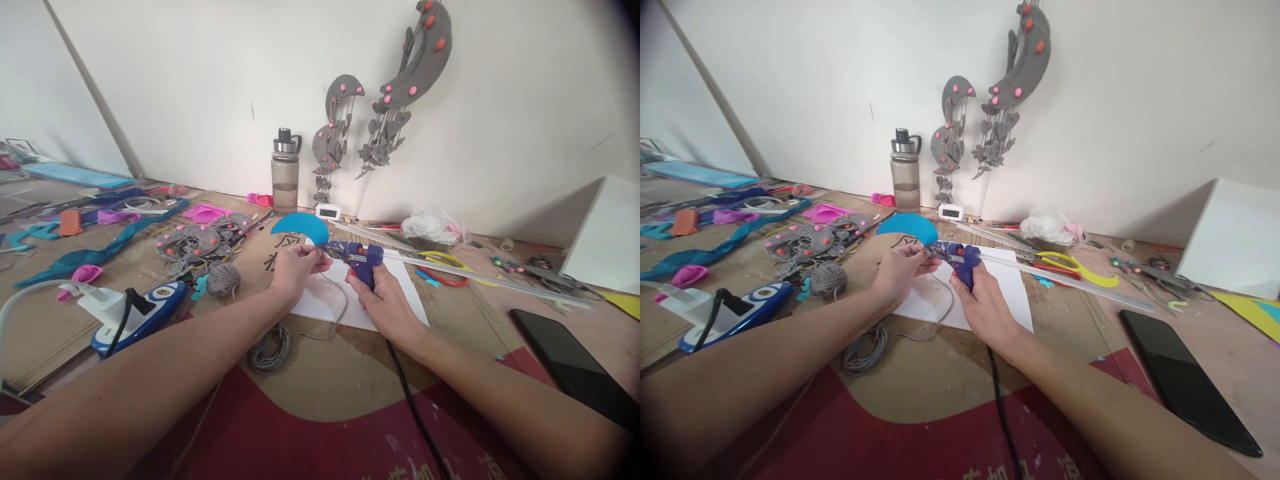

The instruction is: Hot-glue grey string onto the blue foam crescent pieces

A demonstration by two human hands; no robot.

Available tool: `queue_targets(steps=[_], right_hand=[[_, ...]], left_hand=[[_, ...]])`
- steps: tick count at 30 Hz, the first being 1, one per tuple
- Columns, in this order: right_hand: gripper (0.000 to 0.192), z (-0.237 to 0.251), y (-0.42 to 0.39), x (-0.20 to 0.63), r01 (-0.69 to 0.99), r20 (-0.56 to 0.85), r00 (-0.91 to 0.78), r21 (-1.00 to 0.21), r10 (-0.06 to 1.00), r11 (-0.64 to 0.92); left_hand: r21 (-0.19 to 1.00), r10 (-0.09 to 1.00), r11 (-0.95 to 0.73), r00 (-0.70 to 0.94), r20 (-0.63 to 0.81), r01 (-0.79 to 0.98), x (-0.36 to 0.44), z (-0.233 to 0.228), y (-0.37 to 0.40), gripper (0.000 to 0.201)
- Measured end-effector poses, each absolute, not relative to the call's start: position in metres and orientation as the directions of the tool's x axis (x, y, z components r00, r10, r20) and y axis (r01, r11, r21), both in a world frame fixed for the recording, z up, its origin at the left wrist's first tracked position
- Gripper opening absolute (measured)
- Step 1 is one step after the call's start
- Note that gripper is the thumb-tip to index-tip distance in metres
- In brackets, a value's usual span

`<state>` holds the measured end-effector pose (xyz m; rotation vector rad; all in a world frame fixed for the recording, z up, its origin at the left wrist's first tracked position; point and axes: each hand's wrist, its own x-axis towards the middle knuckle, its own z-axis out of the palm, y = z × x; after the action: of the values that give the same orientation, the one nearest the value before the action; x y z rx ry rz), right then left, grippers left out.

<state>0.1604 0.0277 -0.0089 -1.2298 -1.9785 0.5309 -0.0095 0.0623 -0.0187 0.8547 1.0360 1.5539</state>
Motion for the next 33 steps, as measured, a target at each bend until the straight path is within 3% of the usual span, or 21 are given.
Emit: queue_targets(steps=[17,26,33], right_hand=[[0.029,-0.0087,0.0276,0.1601,0.619,0.366,-0.246,-0.653,0.898,0.436],[0.032,-0.0087,0.0289,0.1620,0.620,0.368,-0.229,-0.658,0.901,0.427],[0.029,-0.0087,0.0337,0.1628,0.529,0.296,-0.163,-0.779,0.941,0.337]], left_hand=[[0.941,0.972,-0.124,-0.229,0.051,-0.315,-0.0101,-0.0197,0.0617,0.009],[0.905,0.965,-0.159,-0.254,0.060,-0.394,-0.0107,-0.0207,0.0631,0.013],[0.881,0.968,-0.177,-0.238,0.076,-0.438,-0.0115,-0.0176,0.0628,0.006]])
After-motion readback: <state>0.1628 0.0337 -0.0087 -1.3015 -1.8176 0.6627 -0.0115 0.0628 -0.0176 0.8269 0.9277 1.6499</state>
